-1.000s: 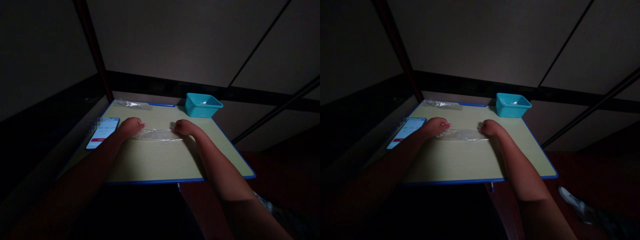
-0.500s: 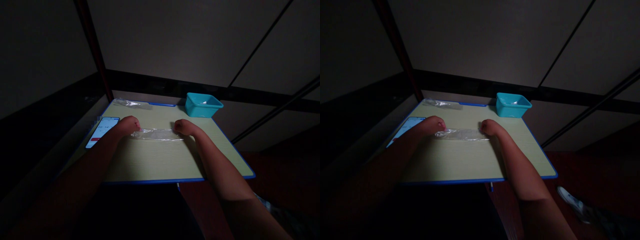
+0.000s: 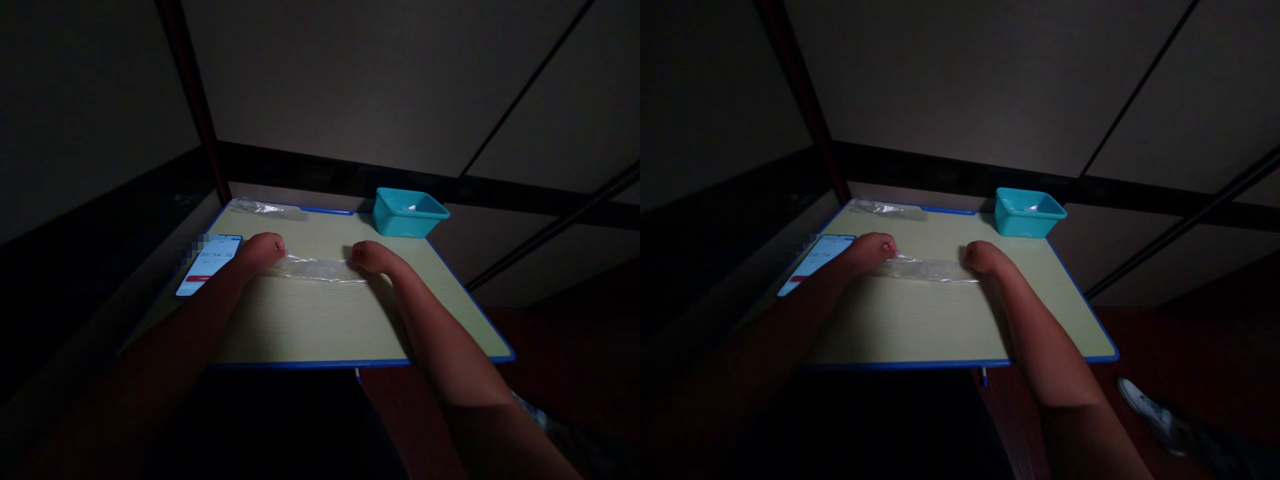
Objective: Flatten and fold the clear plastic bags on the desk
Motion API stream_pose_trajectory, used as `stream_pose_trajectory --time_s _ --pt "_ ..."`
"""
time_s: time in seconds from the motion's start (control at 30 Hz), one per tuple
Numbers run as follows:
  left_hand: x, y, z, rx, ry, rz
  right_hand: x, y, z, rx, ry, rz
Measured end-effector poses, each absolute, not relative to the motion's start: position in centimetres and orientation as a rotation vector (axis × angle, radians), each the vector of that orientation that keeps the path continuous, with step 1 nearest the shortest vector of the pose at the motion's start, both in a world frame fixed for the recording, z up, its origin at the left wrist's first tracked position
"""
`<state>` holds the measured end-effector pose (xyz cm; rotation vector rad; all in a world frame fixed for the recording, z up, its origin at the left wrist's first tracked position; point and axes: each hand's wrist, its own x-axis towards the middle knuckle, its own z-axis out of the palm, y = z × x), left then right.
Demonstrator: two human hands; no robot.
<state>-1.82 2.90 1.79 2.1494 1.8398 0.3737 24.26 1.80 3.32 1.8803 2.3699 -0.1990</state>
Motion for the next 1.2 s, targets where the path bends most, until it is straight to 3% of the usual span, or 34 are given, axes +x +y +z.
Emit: stream_pose_trajectory --time_s 0.63,0.83,1.0,1.2 --pt "-1.3 3.4 0.5 2.190 1.823 0.576 24.3 2.1 2.5 1.984 2.224 -0.105" --pt "-1.3 3.7 0.3 2.232 1.796 0.574 23.9 1.7 2.1 1.992 2.643 0.010" --pt "-1.3 3.8 0.0 2.238 1.797 0.589 22.6 0.8 1.8 1.452 2.951 -0.375" --pt "-1.2 3.8 0.0 2.239 1.808 0.589 21.5 -0.2 1.8 1.335 2.746 -0.540"
